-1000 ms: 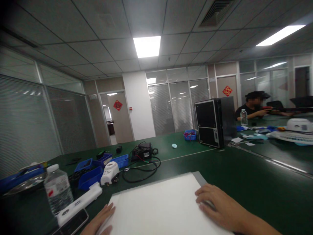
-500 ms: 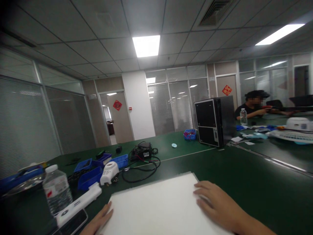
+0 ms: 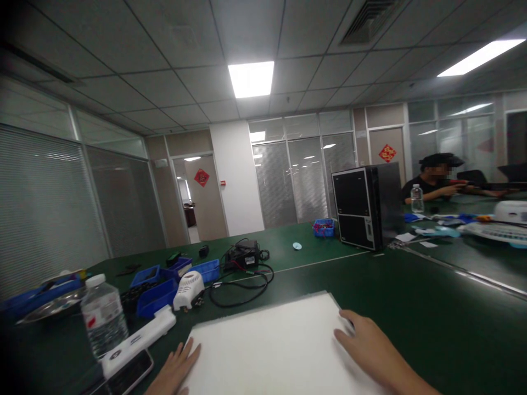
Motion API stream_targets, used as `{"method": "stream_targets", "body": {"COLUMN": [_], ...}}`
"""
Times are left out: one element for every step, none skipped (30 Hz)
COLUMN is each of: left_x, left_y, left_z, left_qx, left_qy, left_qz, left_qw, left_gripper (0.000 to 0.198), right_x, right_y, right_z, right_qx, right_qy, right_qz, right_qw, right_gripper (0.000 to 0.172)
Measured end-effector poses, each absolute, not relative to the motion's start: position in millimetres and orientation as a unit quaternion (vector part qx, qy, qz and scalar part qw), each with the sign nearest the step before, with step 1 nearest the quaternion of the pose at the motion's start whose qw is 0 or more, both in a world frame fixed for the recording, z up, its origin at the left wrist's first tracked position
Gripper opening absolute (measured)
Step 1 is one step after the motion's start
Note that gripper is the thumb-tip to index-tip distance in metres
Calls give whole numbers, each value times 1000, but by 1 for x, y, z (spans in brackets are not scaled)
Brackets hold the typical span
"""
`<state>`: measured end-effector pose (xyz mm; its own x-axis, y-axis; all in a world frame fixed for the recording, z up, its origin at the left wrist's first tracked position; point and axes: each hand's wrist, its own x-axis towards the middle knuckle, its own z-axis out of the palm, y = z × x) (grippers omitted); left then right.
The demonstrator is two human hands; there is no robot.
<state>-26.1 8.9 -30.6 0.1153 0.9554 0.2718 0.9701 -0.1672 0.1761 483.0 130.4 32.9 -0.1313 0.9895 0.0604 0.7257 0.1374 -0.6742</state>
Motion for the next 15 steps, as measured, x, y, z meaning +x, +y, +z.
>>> {"method": "stream_targets", "body": {"left_x": [-27, -26, -26, -25, -24, -23, -21, -20, -20, -19, -20, -20, -21, -22, -22], "left_y": [11, 12, 14, 15, 16, 16, 16, 16, 17, 17, 17, 17, 18, 19, 20], "left_z": [-33, -35, -36, -37, -37, -37, -36, -35, -34, -34, -34, -35, -37, -38, -40], "left_qx": [-745, -742, -739, -736, -734, -733, -733, -733, -733, -733, -732, -731, -729, -729, -729], "left_qy": [-649, -654, -659, -663, -666, -667, -668, -668, -669, -670, -672, -674, -675, -675, -674], "left_qz": [-153, -142, -135, -130, -126, -124, -121, -119, -116, -111, -105, -100, -96, -95, -97], "left_qw": [23, 24, 28, 33, 37, 40, 41, 42, 42, 41, 42, 47, 55, 64, 73], "left_gripper": [75, 79, 82, 84, 86, 87, 87, 87, 87, 87, 87, 87, 87, 87, 86], "right_x": [480, 478, 476, 475, 474, 473, 473, 472, 471, 469, 467, 464, 460, 456, 452], "right_y": [134, 137, 141, 145, 150, 155, 161, 167, 174, 181, 187, 193, 197, 201, 203], "right_z": [36, 39, 43, 47, 52, 56, 60, 63, 66, 68, 69, 69, 68, 66, 64], "right_qx": [-605, -603, -603, -606, -612, -620, -630, -638, -645, -650, -653, -656, -656, -653, -646], "right_qy": [-694, -685, -680, -677, -675, -671, -666, -663, -662, -663, -665, -668, -670, -674, -678], "right_qz": [281, 302, 314, 318, 317, 315, 312, 307, 301, 295, 289, 285, 283, 283, 286], "right_qw": [270, 276, 275, 270, 263, 257, 251, 245, 237, 227, 217, 209, 202, 199, 201], "right_gripper": [69, 62, 55, 50, 47, 44, 43, 41, 39, 37, 35, 34, 34, 34, 35]}}
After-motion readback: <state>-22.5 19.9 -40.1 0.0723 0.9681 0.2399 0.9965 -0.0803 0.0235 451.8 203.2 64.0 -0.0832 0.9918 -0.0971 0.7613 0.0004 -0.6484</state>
